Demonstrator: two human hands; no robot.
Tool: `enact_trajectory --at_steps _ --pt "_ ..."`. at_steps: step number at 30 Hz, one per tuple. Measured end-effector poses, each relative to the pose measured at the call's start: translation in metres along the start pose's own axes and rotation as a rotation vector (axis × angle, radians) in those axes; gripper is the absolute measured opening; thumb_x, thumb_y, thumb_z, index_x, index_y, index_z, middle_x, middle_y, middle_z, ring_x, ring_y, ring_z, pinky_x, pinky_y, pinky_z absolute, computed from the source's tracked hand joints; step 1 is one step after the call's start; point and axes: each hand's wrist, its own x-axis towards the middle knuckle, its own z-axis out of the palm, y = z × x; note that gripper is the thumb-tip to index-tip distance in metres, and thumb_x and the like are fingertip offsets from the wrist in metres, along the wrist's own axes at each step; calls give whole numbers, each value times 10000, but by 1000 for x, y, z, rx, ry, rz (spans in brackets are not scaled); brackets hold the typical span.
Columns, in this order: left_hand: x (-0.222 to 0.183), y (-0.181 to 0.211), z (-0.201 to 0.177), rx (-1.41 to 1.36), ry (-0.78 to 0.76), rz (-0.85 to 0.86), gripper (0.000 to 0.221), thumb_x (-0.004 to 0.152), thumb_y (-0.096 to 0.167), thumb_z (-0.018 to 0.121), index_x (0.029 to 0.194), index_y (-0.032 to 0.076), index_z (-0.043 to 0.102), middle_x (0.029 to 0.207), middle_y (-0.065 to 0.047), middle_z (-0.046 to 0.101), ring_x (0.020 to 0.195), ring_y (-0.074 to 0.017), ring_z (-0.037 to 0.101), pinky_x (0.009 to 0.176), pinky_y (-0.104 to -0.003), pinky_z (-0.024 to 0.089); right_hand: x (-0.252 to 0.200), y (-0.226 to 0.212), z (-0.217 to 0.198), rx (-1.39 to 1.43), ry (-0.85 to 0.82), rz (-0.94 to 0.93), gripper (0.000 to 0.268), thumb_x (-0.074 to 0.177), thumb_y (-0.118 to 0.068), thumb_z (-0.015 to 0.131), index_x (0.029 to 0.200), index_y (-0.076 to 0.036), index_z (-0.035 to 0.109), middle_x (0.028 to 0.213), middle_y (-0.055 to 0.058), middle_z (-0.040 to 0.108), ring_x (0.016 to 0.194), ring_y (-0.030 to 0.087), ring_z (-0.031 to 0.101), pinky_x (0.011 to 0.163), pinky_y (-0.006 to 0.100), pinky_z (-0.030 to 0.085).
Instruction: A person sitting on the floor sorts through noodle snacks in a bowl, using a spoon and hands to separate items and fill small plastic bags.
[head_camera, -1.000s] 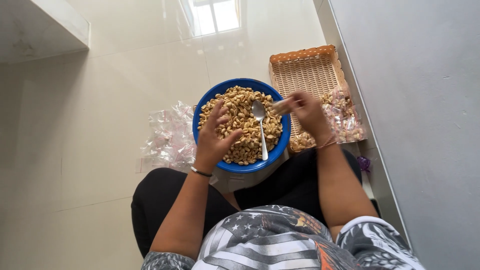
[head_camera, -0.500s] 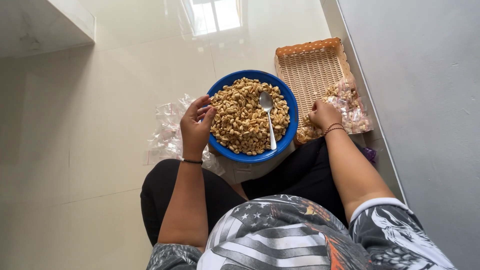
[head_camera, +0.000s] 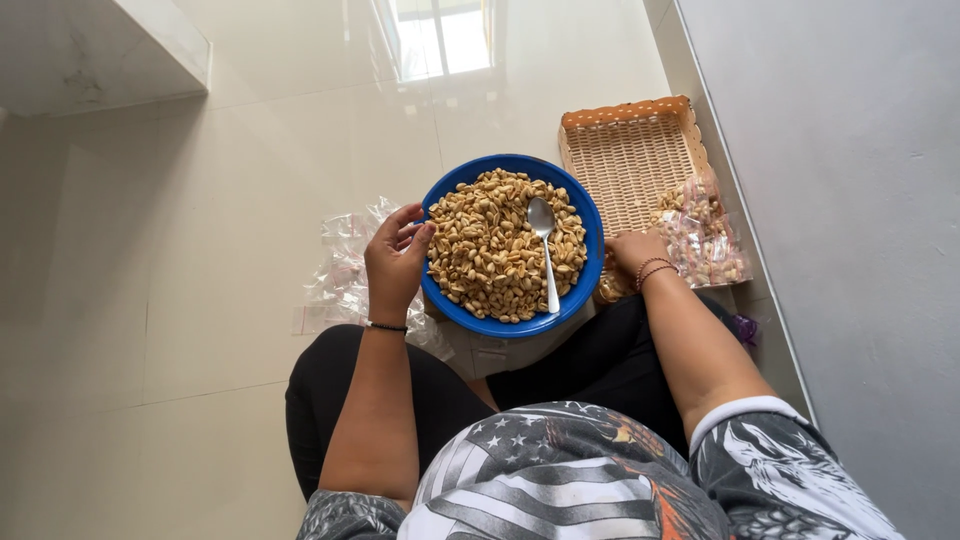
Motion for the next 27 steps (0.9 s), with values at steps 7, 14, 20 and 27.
enact_trajectory --at_steps 7,14,20,27 --pt "18 -40 -32 103 131 -129 358 926 205 786 1268 131 704 1170 -172 729 1068 -383 712 926 -484 533 3 13 2 52 -112 -47 381 969 -419 573 1347 -459 604 1284 -109 735 1299 144 637 1003 470 392" --pt "26 -235 -60 537 31 -552 543 829 461 801 1310 236 685 1247 -121 705 1176 -331 659 1004 -448 519 1 12 -10 80 2 39 197 893 -540 638 1018 -449 760 1051 -112 746 1108 173 693 887 380 520" --pt "13 -257 -25 912 -315 -730 825 719 394 859 1467 274 535 1351 -121 655 1281 -330 615 1078 -486 473 13 20 9 133 -30 84 235 854 -505 661 1013 -381 780 989 -29 767 1047 240 744 856 435 585" --pt "10 -240 -26 936 -216 -730 257 925 265 611 1153 248 728 1190 -78 734 1231 -293 657 1033 -454 513 3 15 -8 147 1 101 248 875 -483 641 1024 -350 788 1052 7 766 1081 276 731 879 449 582"
